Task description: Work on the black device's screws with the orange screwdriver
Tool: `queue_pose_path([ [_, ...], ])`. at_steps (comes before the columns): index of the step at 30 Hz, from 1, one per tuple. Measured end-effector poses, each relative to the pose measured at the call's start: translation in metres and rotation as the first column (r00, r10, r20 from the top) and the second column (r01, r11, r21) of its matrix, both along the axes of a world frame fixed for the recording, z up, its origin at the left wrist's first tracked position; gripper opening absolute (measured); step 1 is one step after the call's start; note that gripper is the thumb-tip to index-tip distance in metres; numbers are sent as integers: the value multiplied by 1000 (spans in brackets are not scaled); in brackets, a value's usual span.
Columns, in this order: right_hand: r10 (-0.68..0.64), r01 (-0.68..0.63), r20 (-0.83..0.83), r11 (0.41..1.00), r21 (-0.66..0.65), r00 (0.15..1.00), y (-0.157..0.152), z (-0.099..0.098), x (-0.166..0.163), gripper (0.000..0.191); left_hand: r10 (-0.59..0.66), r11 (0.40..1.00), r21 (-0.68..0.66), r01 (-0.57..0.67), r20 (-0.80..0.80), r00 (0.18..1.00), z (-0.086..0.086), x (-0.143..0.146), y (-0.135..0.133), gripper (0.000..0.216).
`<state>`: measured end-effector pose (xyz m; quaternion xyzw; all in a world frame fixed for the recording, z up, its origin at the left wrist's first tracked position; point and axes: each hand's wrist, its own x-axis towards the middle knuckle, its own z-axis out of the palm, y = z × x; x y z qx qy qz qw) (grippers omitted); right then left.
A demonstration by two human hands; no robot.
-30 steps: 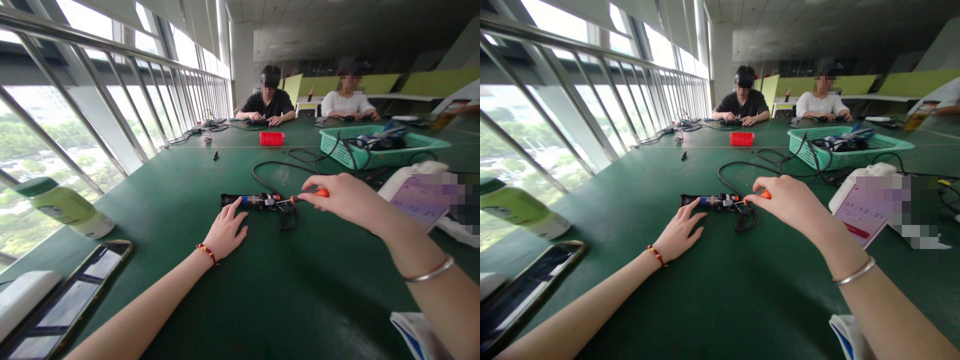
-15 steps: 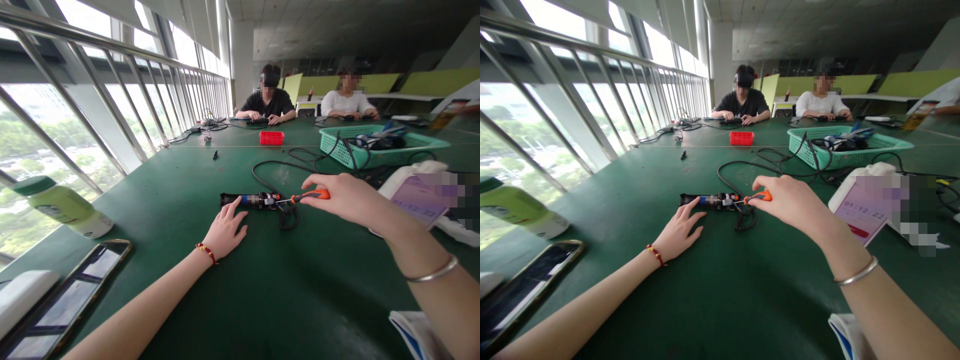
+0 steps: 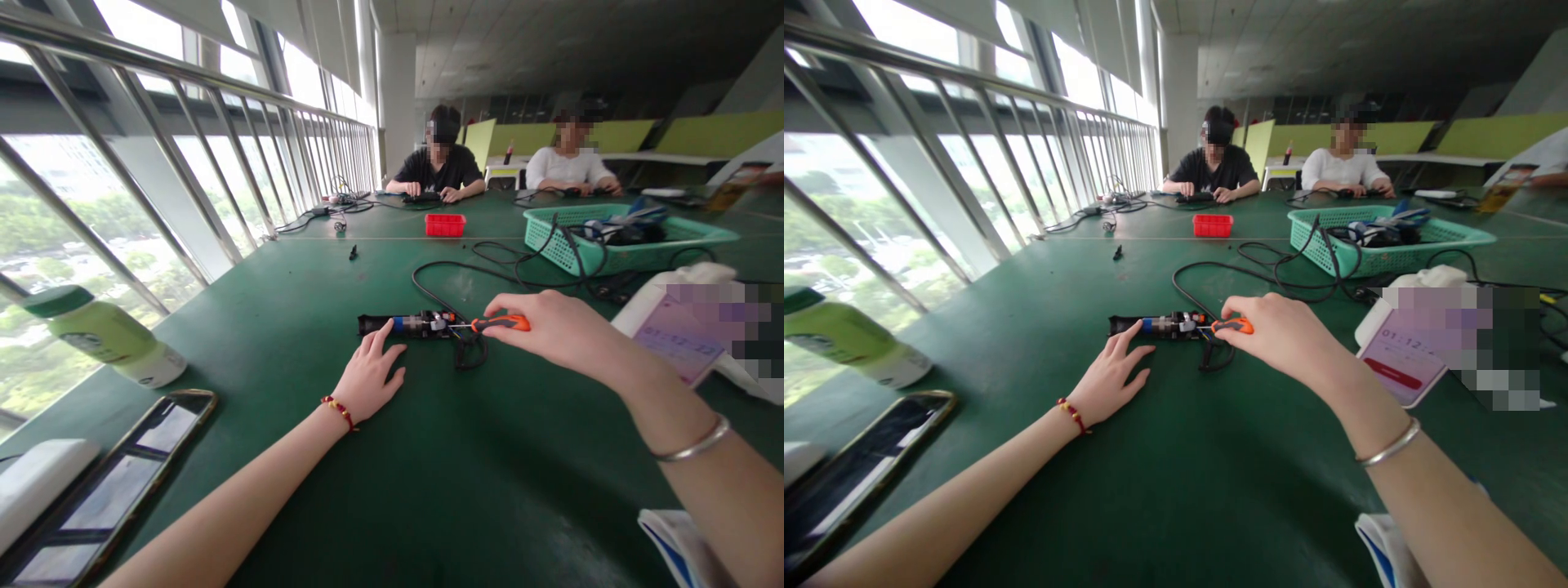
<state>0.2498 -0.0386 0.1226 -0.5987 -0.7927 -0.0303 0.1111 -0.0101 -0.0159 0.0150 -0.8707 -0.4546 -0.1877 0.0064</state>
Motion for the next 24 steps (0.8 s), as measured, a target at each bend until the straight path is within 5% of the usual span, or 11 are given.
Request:
queue_pose_path([
  [8,-108,109,11,993,-36,994,2,-1,-3,35,12,1000,-21,-12,-17,1000,1,0,-1,36],
  [17,173,-157,-102,976,150,980,0,-3,-11,17,8,1000,-26,-9,-16,1000,2,0,-2,35],
  [24,-24,48,-124,980,194,992,5,-13,-15,30,12,1000,-18,-13,-23,1000,1,0,-1,35],
])
